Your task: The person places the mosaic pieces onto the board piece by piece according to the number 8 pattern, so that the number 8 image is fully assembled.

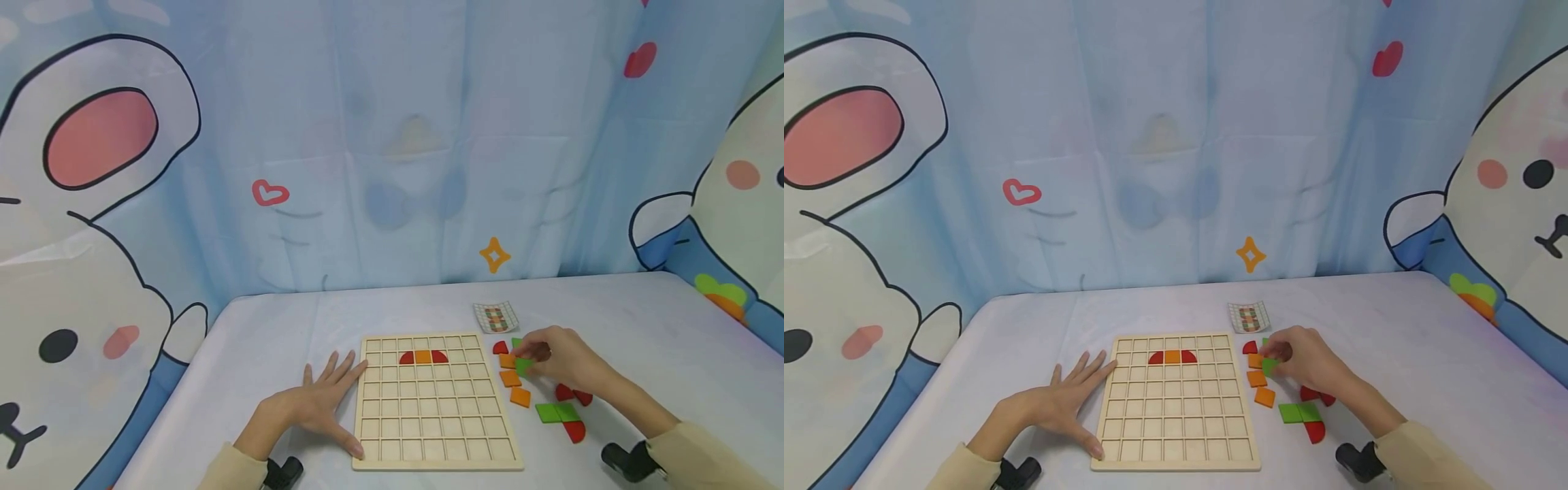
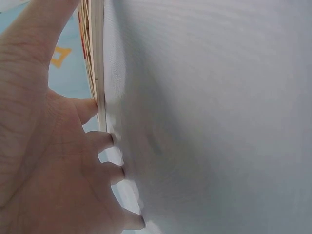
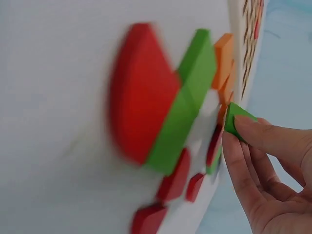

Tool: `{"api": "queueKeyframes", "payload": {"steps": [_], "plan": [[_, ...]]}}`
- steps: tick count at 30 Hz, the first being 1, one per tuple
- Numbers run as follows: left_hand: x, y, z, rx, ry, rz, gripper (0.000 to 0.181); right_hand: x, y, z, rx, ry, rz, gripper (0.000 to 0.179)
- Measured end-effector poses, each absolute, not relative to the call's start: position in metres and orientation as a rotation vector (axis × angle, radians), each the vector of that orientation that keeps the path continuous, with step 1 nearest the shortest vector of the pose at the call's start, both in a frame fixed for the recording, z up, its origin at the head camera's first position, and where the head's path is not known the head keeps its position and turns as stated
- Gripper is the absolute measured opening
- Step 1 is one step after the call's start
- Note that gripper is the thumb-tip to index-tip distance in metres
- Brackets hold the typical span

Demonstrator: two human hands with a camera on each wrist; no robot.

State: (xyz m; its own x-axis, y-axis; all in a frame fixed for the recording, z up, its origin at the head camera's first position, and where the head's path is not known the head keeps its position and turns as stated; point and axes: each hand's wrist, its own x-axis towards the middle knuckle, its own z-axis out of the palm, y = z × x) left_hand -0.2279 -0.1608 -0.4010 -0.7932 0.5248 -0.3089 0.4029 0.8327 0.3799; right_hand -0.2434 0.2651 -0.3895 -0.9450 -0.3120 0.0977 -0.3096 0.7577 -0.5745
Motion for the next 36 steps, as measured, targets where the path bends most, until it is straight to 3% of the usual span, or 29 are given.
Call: {"api": "queueKeyframes", "payload": {"steps": [25, 36], "plan": [[-0.231, -0.161, -0.403, 0.672, 2.613, 0.391, 0.132, -0.27, 0.129, -0.384, -1.127, 2.685, -1.137, 0.013], [-0.231, -0.16, -0.405, 0.647, 2.622, 0.364, 0.133, -0.274, 0.108, -0.39, -1.076, 2.671, -1.075, 0.013]]}}
